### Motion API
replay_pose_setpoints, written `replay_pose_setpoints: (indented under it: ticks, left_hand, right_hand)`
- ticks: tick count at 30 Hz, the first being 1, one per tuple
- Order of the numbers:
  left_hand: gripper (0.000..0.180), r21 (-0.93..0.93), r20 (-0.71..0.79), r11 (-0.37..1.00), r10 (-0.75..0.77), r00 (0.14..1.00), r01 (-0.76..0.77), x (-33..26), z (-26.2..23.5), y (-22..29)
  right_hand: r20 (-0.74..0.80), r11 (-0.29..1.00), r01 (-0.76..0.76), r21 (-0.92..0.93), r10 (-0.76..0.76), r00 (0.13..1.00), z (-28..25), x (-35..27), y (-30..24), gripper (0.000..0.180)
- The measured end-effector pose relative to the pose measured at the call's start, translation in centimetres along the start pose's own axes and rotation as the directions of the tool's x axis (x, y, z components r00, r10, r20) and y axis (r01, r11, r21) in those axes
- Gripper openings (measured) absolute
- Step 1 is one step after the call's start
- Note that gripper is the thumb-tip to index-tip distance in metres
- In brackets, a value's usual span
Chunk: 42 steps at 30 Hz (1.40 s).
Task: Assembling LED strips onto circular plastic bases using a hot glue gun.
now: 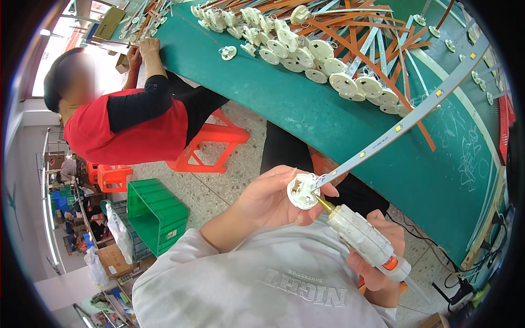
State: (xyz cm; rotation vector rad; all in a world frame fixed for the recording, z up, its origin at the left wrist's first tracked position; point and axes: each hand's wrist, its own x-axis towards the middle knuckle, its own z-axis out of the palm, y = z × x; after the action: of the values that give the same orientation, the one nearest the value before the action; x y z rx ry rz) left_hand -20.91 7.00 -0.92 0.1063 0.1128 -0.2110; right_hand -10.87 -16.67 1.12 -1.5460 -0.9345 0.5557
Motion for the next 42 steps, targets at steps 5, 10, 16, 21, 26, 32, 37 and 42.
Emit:
replay_pose_setpoints:
  ticks: [5, 10, 16, 21, 26, 32, 37, 42]
  left_hand:
    - [0.069, -0.012, 0.098, 1.000, 0.008, 0.995, -0.007, 0.2, -0.9, -0.1]
    - [0.069, 0.027, 0.078, 1.000, -0.012, 0.997, 0.010, 0.3, -0.8, 0.3]
    - [0.066, 0.132, 0.007, 0.991, 0.030, 1.000, -0.030, 0.4, -0.5, 0.2]
    - [0.058, 0.437, -0.008, 0.892, 0.134, 0.991, -0.117, 0.9, -0.2, 0.8]
    - [0.051, 0.644, 0.074, 0.735, 0.218, 0.973, -0.214, 1.2, -0.5, 1.0]
    - [0.051, 0.749, 0.015, 0.644, 0.216, 0.976, -0.154, 1.6, 0.0, 1.0]
    - [0.053, 0.736, 0.023, 0.660, 0.194, 0.981, -0.147, 1.8, 0.2, 1.1]
    - [0.056, 0.455, 0.126, 0.876, 0.114, 0.985, -0.159, 2.1, -0.1, 1.5]
  right_hand:
    - [0.003, 1.000, 0.010, -0.002, -0.010, 1.000, -0.1, -0.1, 0.3, 0.021]
    - [0.003, 0.999, 0.036, -0.006, -0.036, 0.999, -0.3, 0.0, 0.4, 0.019]
    - [0.018, 0.997, 0.067, -0.048, -0.066, 0.998, -0.4, 0.1, 0.4, 0.027]
    - [-0.013, 0.975, 0.088, -0.203, -0.093, 0.996, -1.0, 0.1, 0.1, 0.023]
    - [-0.122, 0.982, 0.099, -0.160, -0.119, 0.985, -1.2, 0.4, -0.1, 0.020]
    - [-0.063, 0.980, 0.021, -0.198, -0.034, 0.997, -1.2, 0.4, 0.1, 0.021]
    - [-0.070, 0.992, -0.046, -0.120, 0.038, 0.997, -1.3, 0.4, -0.3, 0.022]
    - [-0.092, 0.993, -0.093, -0.069, 0.087, 0.992, -0.9, 0.7, -0.7, 0.021]
